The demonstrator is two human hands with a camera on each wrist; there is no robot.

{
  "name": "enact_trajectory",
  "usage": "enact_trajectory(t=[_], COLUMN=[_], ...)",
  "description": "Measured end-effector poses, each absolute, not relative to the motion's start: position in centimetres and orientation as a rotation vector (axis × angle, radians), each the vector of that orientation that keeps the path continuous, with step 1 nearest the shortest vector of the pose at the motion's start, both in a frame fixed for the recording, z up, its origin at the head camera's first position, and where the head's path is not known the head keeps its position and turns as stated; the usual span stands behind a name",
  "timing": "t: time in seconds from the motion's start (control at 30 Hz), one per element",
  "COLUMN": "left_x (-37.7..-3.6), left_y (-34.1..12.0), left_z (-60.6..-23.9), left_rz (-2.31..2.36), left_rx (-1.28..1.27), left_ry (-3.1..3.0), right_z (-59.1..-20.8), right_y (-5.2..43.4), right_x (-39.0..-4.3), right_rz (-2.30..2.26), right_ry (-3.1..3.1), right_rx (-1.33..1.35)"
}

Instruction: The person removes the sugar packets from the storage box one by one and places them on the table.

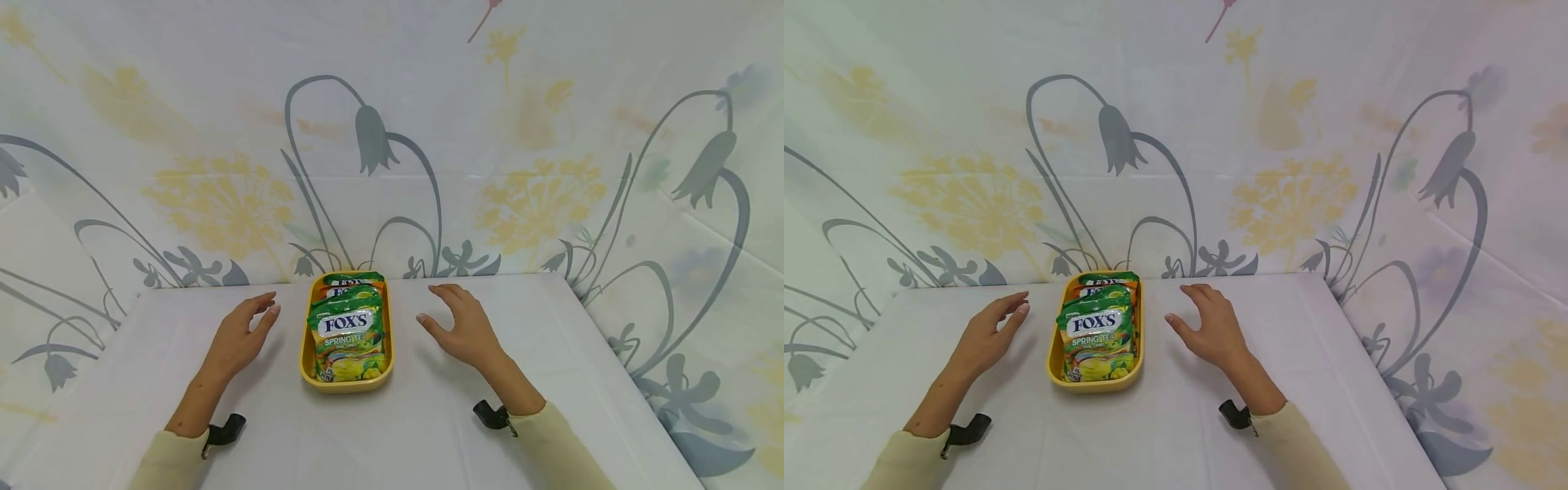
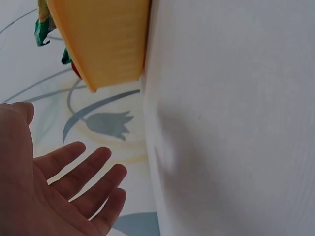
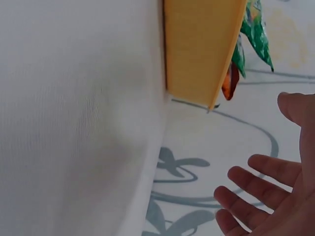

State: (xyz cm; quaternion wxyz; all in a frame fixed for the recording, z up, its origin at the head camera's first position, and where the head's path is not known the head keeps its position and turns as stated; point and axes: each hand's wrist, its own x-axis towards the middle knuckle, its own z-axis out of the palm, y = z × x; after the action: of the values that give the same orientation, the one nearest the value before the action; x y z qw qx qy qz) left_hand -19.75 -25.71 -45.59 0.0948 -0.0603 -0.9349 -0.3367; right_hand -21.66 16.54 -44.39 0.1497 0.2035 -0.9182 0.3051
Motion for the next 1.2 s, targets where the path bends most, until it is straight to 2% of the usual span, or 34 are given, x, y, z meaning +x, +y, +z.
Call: enact_trajectory(t=[0.9,1.2], left_x=[-20.1,-20.0], left_y=[-23.2,-22.7], left_z=[-47.5,-47.5], left_rz=[-1.313,-1.393], left_rx=[-0.190,-0.226], left_ry=[-2.833,-2.855], right_z=[-44.7,-45.2], right_y=[9.0,7.9], right_x=[-20.6,-20.7], right_rz=[0.924,0.969], right_ry=[-2.686,-2.737], right_rx=[0.836,0.824])
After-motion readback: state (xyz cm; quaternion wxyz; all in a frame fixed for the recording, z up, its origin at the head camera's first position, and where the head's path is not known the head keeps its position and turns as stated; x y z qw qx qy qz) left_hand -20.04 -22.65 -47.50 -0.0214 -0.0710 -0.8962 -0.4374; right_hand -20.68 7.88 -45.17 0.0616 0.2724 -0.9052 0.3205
